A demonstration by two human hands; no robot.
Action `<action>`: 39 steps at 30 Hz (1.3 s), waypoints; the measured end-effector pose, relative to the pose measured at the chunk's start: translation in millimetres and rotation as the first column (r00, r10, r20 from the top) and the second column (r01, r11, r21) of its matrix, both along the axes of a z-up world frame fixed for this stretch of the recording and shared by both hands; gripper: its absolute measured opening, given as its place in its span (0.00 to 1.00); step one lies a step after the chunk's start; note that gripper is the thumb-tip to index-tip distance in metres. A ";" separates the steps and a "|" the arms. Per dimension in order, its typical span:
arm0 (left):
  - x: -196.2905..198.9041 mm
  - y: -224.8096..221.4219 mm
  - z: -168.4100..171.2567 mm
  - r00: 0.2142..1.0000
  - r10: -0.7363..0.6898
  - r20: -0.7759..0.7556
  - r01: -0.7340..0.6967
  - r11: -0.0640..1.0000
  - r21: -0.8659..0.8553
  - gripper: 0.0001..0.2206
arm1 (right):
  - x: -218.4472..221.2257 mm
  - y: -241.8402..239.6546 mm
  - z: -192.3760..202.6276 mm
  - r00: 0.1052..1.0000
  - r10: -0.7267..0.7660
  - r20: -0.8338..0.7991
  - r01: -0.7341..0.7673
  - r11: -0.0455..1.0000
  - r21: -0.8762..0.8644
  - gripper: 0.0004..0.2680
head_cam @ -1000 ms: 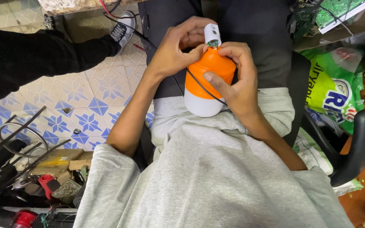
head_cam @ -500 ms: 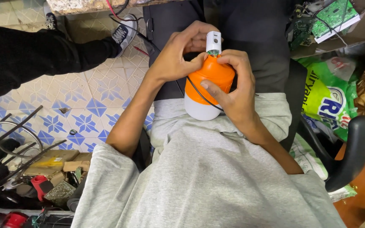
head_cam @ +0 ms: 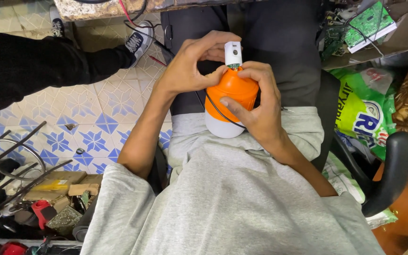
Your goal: Assembling a portable LED light bulb by connecting and fitting the internal circuit board into the housing.
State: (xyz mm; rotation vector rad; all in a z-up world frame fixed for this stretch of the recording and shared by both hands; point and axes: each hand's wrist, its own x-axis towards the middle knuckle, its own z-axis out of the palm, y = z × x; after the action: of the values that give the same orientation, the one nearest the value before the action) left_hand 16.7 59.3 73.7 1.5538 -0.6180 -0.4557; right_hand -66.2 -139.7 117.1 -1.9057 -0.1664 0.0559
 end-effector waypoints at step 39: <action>-16.8 -21.6 -2.1 0.994 0.049 -0.102 -0.076 0.956 -0.285 0.22 | 43.7 -55.5 2.5 0.938 0.299 0.178 -0.266 0.946 -0.184 0.05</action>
State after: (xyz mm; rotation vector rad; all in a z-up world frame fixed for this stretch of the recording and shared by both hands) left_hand -0.1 37.7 71.5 1.2631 -0.5349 -0.3703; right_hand -22.5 -195.2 119.6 -2.0311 -0.5924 0.0698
